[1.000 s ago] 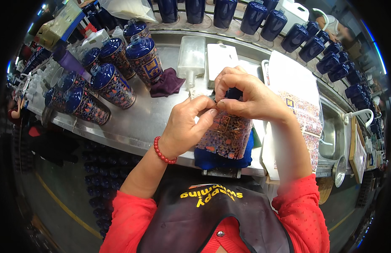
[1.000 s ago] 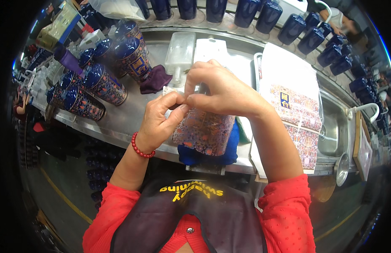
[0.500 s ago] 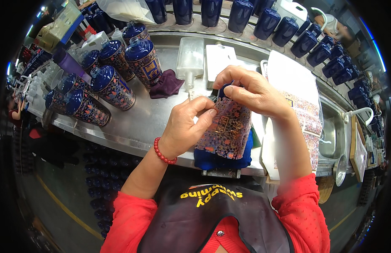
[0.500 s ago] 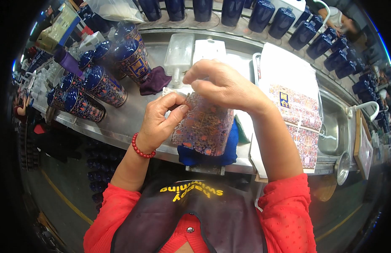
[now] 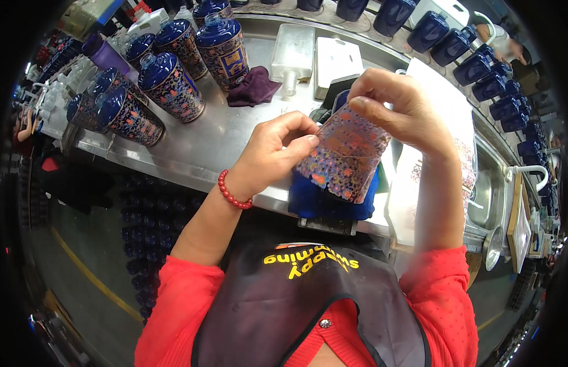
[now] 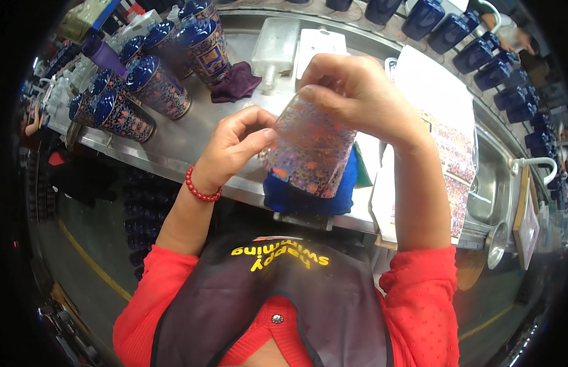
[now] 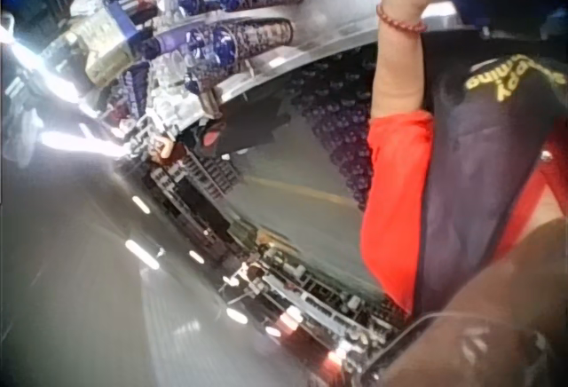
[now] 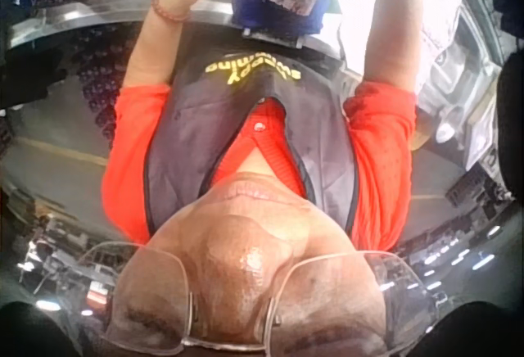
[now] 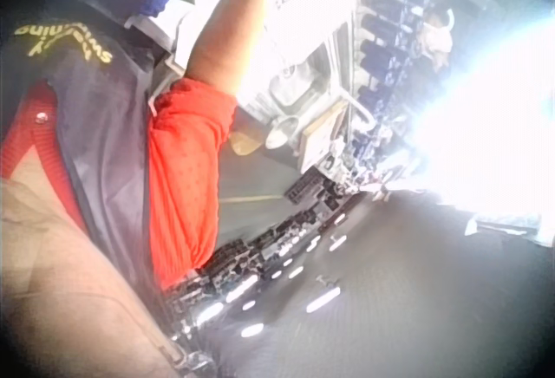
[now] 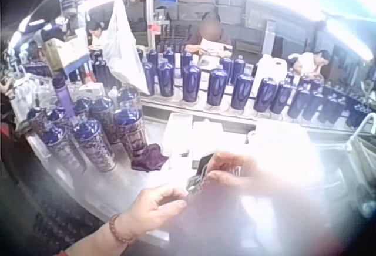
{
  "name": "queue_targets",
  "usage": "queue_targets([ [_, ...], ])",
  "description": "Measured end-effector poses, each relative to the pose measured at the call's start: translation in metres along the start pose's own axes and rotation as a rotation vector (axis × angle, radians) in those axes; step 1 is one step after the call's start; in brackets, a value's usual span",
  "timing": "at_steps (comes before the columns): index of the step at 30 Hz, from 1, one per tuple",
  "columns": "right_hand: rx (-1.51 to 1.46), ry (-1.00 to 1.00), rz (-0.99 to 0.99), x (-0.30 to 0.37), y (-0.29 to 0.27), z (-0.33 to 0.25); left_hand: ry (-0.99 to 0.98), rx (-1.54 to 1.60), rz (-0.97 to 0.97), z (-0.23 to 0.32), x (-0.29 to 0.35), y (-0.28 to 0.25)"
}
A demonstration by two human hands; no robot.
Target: The person applies decorative stickers to blue cylindrical containers on a stainless steel workbench. They smooth each sticker with a green squeegee, rotate the container to cover all sides, and then place the finished container aside before starting on the next one.
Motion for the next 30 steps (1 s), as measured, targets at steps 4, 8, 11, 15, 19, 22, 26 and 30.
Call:
queue_targets([
  [4,-0.138,-0.061,0.077,0.006,-0.007,0.003,-0.017,0.211,-0.036,-0.007,0.010,-0.003],
  [8,-0.092,-0.119,0.150,0.009,-0.014,0.007,-0.026,0.299,-0.029,-0.009,0.016,-0.002],
  [11,-0.087,-0.076,0.158,0.013,-0.018,0.009,-0.035,0.313,-0.022,-0.009,0.019,0.002],
  [15,-0.083,-0.007,0.163,0.019,-0.022,0.008,-0.027,0.340,-0.018,-0.010,0.021,0.003],
  [19,-0.072,-0.049,0.182,0.021,-0.025,0.007,-0.001,0.398,-0.008,-0.009,0.020,0.004],
  [22,-0.046,-0.063,0.197,0.023,-0.027,0.006,0.039,0.254,0.036,-0.004,0.016,0.008],
  [26,-0.040,-0.082,0.245,0.036,-0.030,-0.006,0.111,0.106,0.138,0.014,0.013,0.013],
  [30,-0.009,-0.174,0.340,0.061,-0.028,-0.031,0.252,-0.110,0.192,0.047,0.015,0.010],
])
Point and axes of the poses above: each hand's wrist, its own x-axis away from the middle knuckle, its own y-axis out of the palm, z = x × y, the point moved 3 cm from there along -x, towards the middle knuckle, and after that the axes turned 8 degrees about -x, right-handed, at the moved point
